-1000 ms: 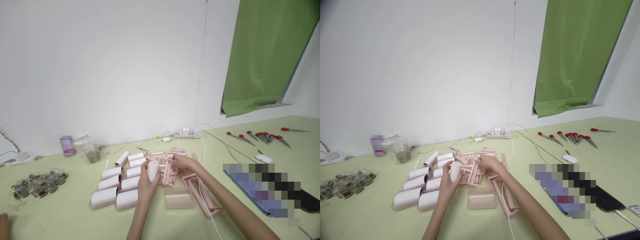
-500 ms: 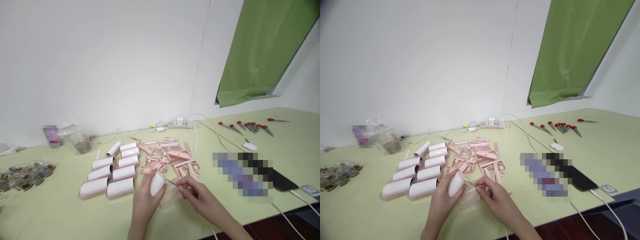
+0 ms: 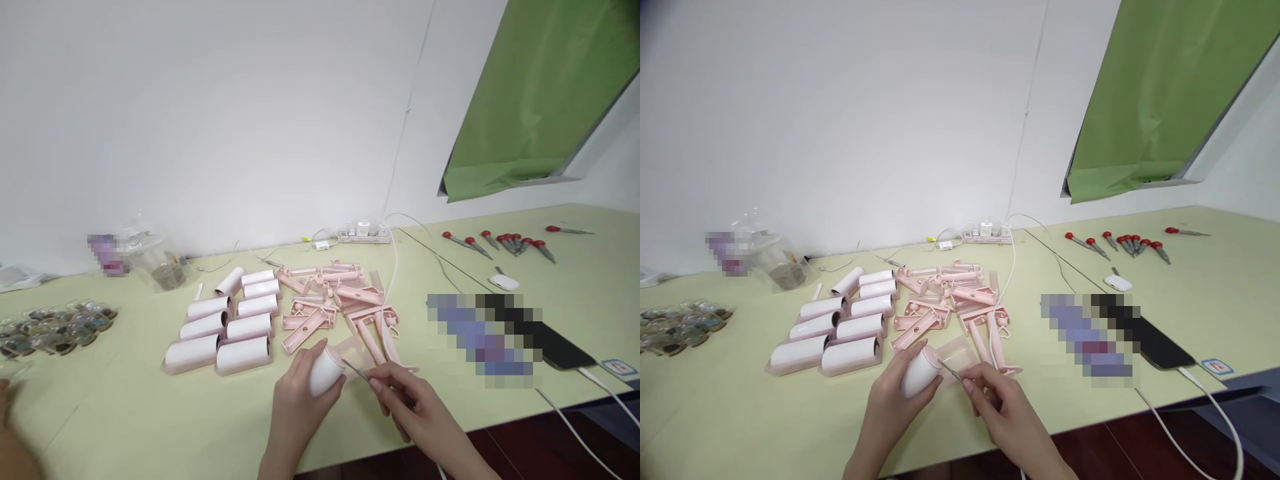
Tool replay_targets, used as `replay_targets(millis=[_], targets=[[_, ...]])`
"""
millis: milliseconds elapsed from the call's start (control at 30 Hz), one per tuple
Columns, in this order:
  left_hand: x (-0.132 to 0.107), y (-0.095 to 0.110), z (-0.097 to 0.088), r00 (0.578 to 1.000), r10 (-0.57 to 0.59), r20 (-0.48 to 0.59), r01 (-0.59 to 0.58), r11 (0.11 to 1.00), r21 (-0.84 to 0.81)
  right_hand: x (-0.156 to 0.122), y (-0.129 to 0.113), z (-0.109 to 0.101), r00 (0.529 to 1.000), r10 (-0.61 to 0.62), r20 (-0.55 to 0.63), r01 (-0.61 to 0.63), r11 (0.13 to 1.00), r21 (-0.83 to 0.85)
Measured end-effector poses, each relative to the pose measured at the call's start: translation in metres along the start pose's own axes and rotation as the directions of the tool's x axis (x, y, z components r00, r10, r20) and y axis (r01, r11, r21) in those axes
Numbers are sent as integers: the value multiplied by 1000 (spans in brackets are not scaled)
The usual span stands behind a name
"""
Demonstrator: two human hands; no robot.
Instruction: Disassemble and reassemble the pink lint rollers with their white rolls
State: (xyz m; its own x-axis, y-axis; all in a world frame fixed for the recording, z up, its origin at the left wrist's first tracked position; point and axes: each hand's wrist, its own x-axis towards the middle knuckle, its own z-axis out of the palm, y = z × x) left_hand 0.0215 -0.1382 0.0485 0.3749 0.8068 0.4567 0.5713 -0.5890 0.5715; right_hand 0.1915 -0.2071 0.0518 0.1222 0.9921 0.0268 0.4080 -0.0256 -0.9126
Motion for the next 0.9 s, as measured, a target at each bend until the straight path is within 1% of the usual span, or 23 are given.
replay_targets(millis=[133,233,300,433,567,667,767,833,900], targets=[[2,1,-1,999,28,-24,-27,999,36,-3,-3,-1,999,-50,-8,50,999,-2],[2,3,-1,999,38,-25,-37,998,57,-5,-8,0,998,-43,-43,45,998,37],[3,5,-1,999,42,-23,-40,997,71,-7,-12,1,999,-18,-43,22,996,81],[4,7,0,998,65,-28,-62,995,82,-10,-18,3,998,60,-2,-59,990,128],[5,5,1,994,93,-64,-87,992,95,-10,-16,4,994,110,-30,-103,982,161],[4,6,0,992,96,-75,-90,992,88,-8,-12,4,994,81,-74,-71,988,135],[2,12,-2,994,97,-58,-94,994,53,-7,-7,3,990,40,-139,-27,995,96],[1,15,-2,994,104,-40,-102,994,43,-8,-8,3,989,39,-144,-21,992,124],[2,16,-1,993,107,-42,-104,992,66,-10,-10,2,991,56,-121,-34,984,176]])
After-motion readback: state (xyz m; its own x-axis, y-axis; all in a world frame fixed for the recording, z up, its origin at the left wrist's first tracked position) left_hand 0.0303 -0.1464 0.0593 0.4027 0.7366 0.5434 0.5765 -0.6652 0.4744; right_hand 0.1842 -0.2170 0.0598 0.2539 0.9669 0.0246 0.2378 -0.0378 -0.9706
